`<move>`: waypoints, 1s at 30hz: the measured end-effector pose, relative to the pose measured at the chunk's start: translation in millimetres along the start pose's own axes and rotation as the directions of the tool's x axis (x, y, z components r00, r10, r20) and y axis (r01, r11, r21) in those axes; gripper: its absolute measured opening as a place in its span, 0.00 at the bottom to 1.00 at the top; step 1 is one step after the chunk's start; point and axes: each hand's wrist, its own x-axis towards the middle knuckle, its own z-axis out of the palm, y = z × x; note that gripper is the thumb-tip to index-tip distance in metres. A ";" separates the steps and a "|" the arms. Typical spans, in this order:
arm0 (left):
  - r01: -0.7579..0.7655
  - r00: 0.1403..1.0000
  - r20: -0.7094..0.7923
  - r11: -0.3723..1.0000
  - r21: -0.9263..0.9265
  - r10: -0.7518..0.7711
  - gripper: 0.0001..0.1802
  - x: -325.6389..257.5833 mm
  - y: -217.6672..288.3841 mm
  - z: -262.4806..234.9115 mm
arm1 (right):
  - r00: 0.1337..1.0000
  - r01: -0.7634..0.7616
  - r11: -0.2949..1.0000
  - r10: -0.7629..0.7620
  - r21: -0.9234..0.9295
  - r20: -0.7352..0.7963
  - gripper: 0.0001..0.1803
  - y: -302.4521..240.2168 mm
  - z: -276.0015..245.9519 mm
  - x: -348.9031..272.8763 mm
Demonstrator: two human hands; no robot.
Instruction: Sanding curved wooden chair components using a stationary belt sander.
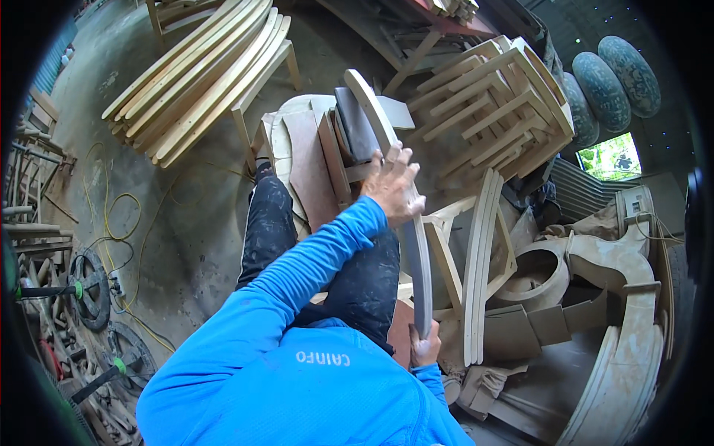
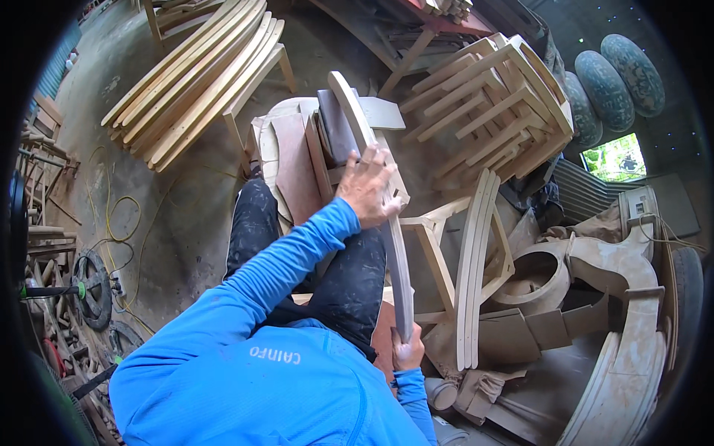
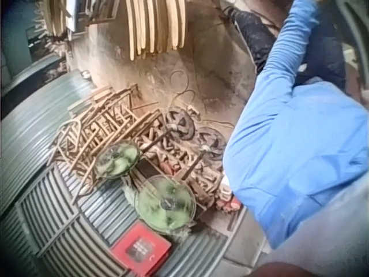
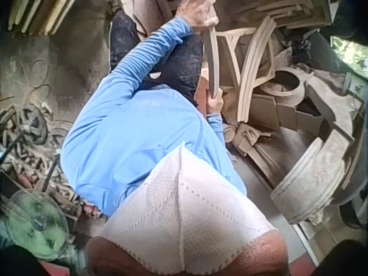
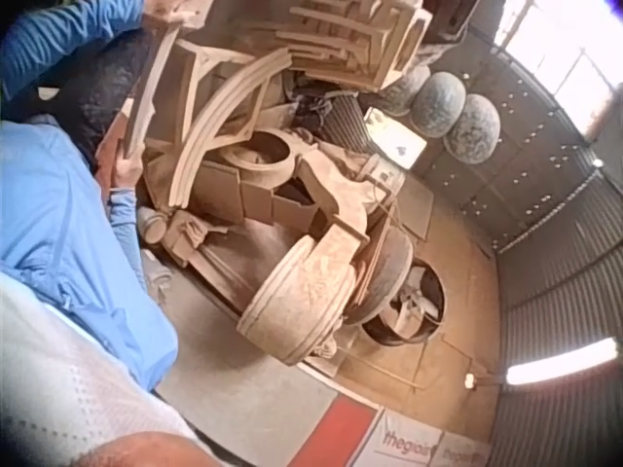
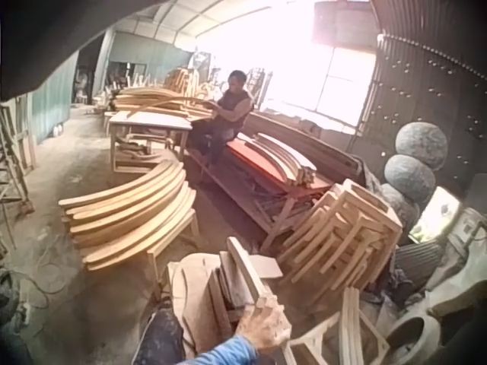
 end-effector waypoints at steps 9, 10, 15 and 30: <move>0.047 0.998 0.035 0.990 0.135 -0.052 0.45 120.0 -132.8 -8.1 | 0.987 0.038 0.999 -0.038 0.000 0.158 0.21 -85.7 56.5 130.5; 0.028 0.999 0.035 0.991 0.134 -0.033 0.47 123.0 -137.7 -6.8 | 0.987 0.062 0.998 -0.060 -0.005 0.148 0.21 -93.4 49.0 134.8; -0.326 0.945 0.054 0.941 0.091 0.322 0.49 113.6 -157.0 -26.4 | 0.986 0.086 0.996 -0.080 -0.034 0.145 0.21 -63.3 -2.9 94.7; -0.495 0.779 -0.485 0.864 -0.087 0.397 0.21 70.6 3.9 -17.7 | 0.986 -0.042 0.871 0.117 -0.489 0.123 0.16 -159.5 -294.9 20.7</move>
